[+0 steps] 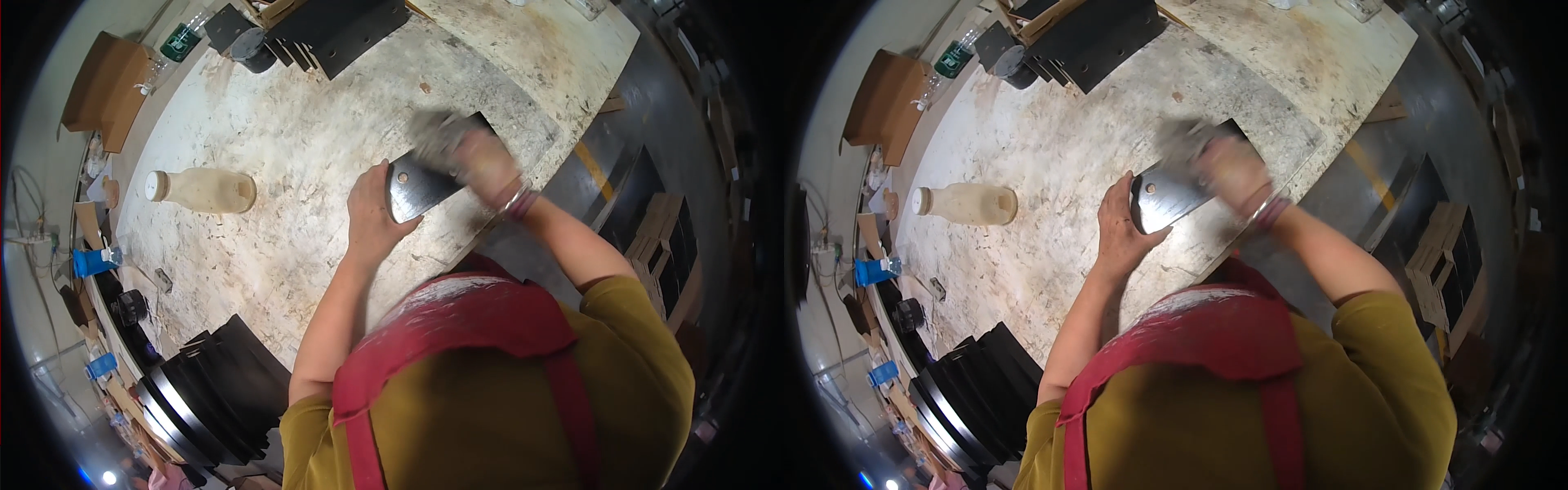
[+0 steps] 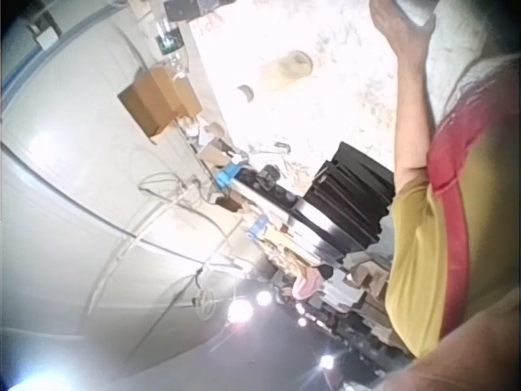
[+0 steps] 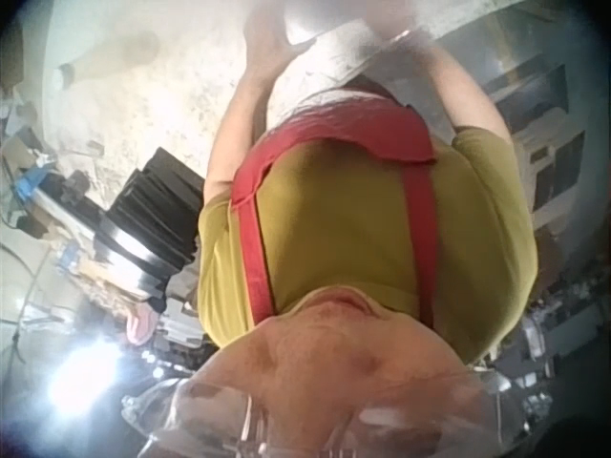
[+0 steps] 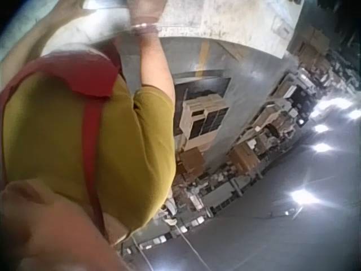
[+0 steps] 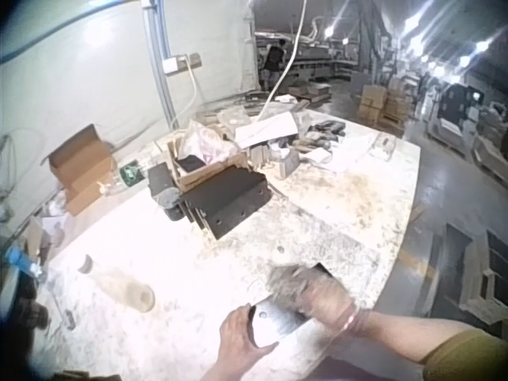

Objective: The person cleans black wooden boards by hand using a cloth. The person applies a liquid from a bottle onto the cloth, wipes the surface and edges of each board, and places the cleaned boards into a stack.

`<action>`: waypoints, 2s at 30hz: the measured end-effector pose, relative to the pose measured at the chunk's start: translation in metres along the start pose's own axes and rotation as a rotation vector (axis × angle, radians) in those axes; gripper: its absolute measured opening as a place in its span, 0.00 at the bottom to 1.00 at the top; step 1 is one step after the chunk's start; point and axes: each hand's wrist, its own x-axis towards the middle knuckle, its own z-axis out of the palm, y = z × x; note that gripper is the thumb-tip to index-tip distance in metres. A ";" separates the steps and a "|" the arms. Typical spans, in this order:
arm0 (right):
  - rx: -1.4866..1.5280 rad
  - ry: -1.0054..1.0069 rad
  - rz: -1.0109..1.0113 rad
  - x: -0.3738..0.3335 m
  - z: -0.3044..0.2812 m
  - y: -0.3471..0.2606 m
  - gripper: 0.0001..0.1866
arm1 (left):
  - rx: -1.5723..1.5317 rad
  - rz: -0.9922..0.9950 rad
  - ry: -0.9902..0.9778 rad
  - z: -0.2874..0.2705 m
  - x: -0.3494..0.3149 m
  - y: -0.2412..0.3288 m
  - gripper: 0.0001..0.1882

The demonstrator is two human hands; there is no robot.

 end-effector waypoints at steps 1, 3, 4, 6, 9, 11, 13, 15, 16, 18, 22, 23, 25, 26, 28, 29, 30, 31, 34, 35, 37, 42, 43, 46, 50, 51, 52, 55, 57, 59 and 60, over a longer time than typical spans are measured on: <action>-0.010 0.241 0.179 -0.005 0.018 0.037 0.07 | 0.000 0.005 -0.002 0.000 0.000 0.004 0.56; 0.350 0.327 0.397 -0.012 0.022 0.123 0.12 | 0.051 0.001 -0.032 -0.003 0.002 0.010 0.55; 0.307 0.276 0.532 -0.020 0.008 0.148 0.19 | 0.051 0.019 -0.026 -0.007 0.005 0.013 0.55; 0.387 0.262 0.511 -0.023 -0.011 0.158 0.23 | 0.189 0.052 -0.059 -0.013 0.002 0.023 0.49; 0.495 0.239 0.522 -0.019 -0.019 0.135 0.24 | 0.298 0.077 -0.146 -0.011 0.008 0.031 0.43; 0.575 0.217 0.558 -0.013 -0.042 0.113 0.25 | 0.298 -0.011 -0.228 -0.024 0.009 0.045 0.38; 0.656 0.274 0.512 -0.016 -0.067 0.084 0.24 | -0.048 -0.256 -0.370 -0.043 0.006 0.061 0.34; 0.560 0.365 0.199 -0.016 -0.061 0.039 0.20 | -0.903 -0.677 -0.414 -0.039 -0.013 0.047 0.30; 0.427 0.232 0.085 -0.015 -0.063 0.003 0.21 | -1.267 -0.871 -0.501 -0.045 -0.021 0.036 0.30; 0.145 0.208 -0.432 -0.019 -0.052 -0.059 0.21 | -1.687 -1.073 -0.581 -0.054 -0.030 0.028 0.32; 0.309 0.085 -0.401 0.003 -0.012 -0.099 0.12 | -1.945 -1.194 -0.342 -0.031 -0.062 0.020 0.34; 0.253 0.001 -0.040 0.015 -0.006 -0.080 0.11 | -2.221 -1.015 -0.478 -0.030 -0.070 0.010 0.36; 0.380 -0.039 0.212 0.047 -0.004 -0.018 0.11 | -2.234 -1.080 -0.383 -0.029 -0.078 0.018 0.38; 0.483 -0.084 0.337 0.061 -0.002 0.016 0.13 | -2.152 -1.140 -0.367 -0.031 -0.074 0.026 0.38; 0.446 0.172 0.166 0.063 0.035 0.052 0.13 | -2.080 -1.202 -0.358 -0.032 -0.059 0.030 0.38; 0.499 -0.001 0.165 0.059 0.003 0.007 0.12 | -2.061 -1.208 -0.334 -0.034 -0.063 0.025 0.38; 0.537 -0.176 0.170 0.054 -0.029 -0.036 0.11 | -2.036 -1.229 -0.317 -0.035 -0.068 0.020 0.38; 0.506 -0.102 -0.013 0.038 -0.009 -0.047 0.11 | -2.039 -1.235 -0.323 -0.032 -0.072 0.015 0.38; 0.197 -0.079 -0.169 0.027 -0.011 -0.069 0.09 | -2.329 -1.040 -0.432 -0.024 -0.081 -0.002 0.37; 0.192 -0.075 -0.171 0.037 -0.007 -0.051 0.09 | -2.329 -1.032 -0.434 -0.025 -0.076 0.002 0.37; 0.212 0.069 -0.030 0.053 0.011 -0.007 0.08 | -2.156 -1.165 -0.368 -0.027 -0.072 0.010 0.37; 0.204 -0.082 -0.223 0.011 0.008 -0.071 0.08 | -2.251 -1.027 -0.404 -0.020 -0.079 0.002 0.37; 0.190 0.145 -0.247 0.014 -0.002 -0.065 0.10 | -2.254 -1.035 -0.399 -0.021 -0.082 0.001 0.37; 0.132 0.070 -0.122 0.036 0.000 -0.037 0.08 | -2.199 -1.072 -0.351 -0.025 -0.077 0.009 0.38; 0.221 0.202 -0.342 -0.006 -0.002 -0.082 0.05 | -2.204 -1.061 -0.280 -0.021 -0.087 0.006 0.39; 0.239 0.243 -0.468 -0.018 0.001 -0.084 0.06 | -2.250 -1.029 -0.336 -0.018 -0.087 0.002 0.38; 0.228 0.192 -0.343 -0.013 -0.004 -0.079 0.06 | -2.235 -0.998 -0.370 -0.018 -0.084 0.003 0.38; 0.191 0.015 -0.044 0.027 -0.017 -0.041 0.09 | -2.205 -0.973 -0.406 -0.018 -0.078 0.004 0.37; 0.229 -0.236 -0.152 0.011 -0.037 -0.086 0.08 | -2.215 -0.926 -0.371 -0.019 -0.079 0.004 0.36; 0.376 0.294 -0.517 -0.020 -0.001 -0.126 0.10 | -2.001 -1.342 -0.025 -0.020 -0.080 0.011 0.35; 0.422 0.147 -0.526 -0.023 0.004 -0.126 0.11 | -1.907 -1.281 -0.093 -0.025 -0.078 0.016 0.35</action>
